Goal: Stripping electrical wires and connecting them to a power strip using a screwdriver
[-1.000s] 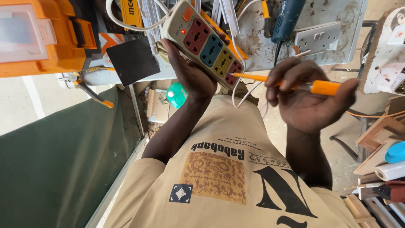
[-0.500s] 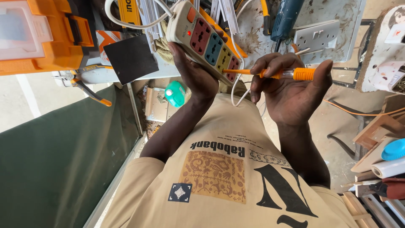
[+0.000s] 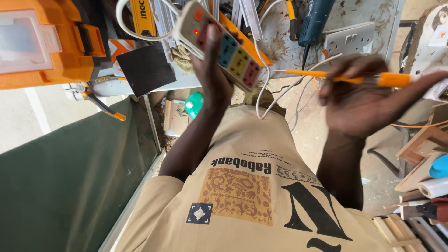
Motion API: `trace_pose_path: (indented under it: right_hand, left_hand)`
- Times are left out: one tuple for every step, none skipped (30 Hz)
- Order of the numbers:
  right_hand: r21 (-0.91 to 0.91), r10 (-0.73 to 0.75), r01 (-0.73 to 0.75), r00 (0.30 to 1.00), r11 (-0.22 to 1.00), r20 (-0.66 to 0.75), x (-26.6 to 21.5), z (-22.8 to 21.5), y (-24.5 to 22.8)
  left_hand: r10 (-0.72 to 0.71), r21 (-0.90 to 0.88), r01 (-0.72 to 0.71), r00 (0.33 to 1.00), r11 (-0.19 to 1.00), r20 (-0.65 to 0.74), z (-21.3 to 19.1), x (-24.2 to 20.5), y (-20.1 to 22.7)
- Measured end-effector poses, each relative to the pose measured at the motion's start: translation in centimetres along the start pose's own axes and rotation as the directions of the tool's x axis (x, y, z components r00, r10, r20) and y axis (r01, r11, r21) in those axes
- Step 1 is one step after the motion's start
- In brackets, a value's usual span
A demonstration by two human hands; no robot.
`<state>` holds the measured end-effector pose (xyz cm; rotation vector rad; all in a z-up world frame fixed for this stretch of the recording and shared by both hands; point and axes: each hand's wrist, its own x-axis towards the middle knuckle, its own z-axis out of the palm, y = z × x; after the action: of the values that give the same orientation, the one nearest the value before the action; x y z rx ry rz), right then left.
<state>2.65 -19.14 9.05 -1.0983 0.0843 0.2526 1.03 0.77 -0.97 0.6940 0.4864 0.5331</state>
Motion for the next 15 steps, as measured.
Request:
trace_pose_path:
  right_hand:
    - [-0.046,-0.071,0.066,0.990,0.997,-0.119,0.1,-1.1,-0.4]
    - [-0.047,-0.080,0.074,0.988,0.996,-0.130,0.3,-2.7,-0.5]
    - [-0.147,-0.183,0.151,0.952,0.978,-0.245,0.5,-4.4,-0.6]
    - [-0.254,-0.289,0.208,0.894,0.945,-0.343,0.7,-6.1,-0.6]
    - [-0.257,-0.295,0.212,0.889,0.943,-0.351,1.2,-7.5,-0.7]
    - [-0.249,-0.260,0.159,0.851,0.955,-0.455,1.5,-9.0,-0.7]
    - [-0.235,-0.226,0.110,0.801,0.966,-0.555,1.8,-10.4,-0.7]
    - [-0.238,-0.228,0.109,0.798,0.965,-0.558,2.1,-11.2,-0.1]
    - [-0.386,-0.224,-0.007,0.805,0.922,-0.550,2.4,-12.0,0.3]
    - [-0.520,-0.225,-0.111,0.811,0.847,-0.540,3.0,-12.8,0.7]
    - [-0.520,-0.235,-0.101,0.809,0.848,-0.539,3.3,-15.3,1.7]
    - [-0.592,-0.250,-0.130,0.820,0.795,-0.515,3.7,-17.7,2.9]
    - [-0.660,-0.262,-0.158,0.831,0.735,-0.491,4.1,-20.3,4.0]
    - [-0.656,-0.261,-0.167,0.825,0.736,-0.502,4.3,-21.2,4.1]
    - [-0.777,-0.328,-0.151,0.845,0.611,-0.422,4.6,-22.2,4.3]
  left_hand:
    - [-0.016,0.081,0.025,0.994,0.996,-0.107,0.7,0.8,0.8]
    - [-0.026,0.081,0.034,0.995,0.996,-0.096,0.5,2.4,1.1]
    - [0.077,0.145,-0.061,0.991,0.988,-0.109,0.4,4.1,1.4]
    - [0.181,0.207,-0.154,0.976,0.966,-0.118,0.3,5.7,1.5]
    - [0.172,0.205,-0.147,0.979,0.968,-0.111,-0.4,8.0,1.2]
    - [0.124,0.260,-0.076,0.977,0.963,-0.172,-1.4,9.9,1.0]
    - [0.079,0.310,-0.003,0.969,0.951,-0.233,-2.4,11.8,0.7]
    - [0.073,0.309,0.002,0.970,0.951,-0.232,-3.3,12.2,0.1]
    - [0.105,0.333,-0.043,0.979,0.942,-0.173,-4.0,12.6,-0.5]
    - [0.142,0.350,-0.098,0.984,0.932,-0.104,-4.4,13.4,-1.0]
    - [0.143,0.344,-0.102,0.985,0.933,-0.095,-4.4,14.0,-1.3]
    - [0.192,0.365,-0.183,0.981,0.913,0.011,-4.3,14.8,-1.8]
    - [0.238,0.377,-0.265,0.964,0.888,0.118,-4.0,15.7,-2.3]
    - [0.226,0.381,-0.256,0.966,0.888,0.122,-4.0,15.3,-1.9]
    - [0.108,0.559,-0.080,0.994,0.825,-0.017,-4.0,15.0,-1.5]
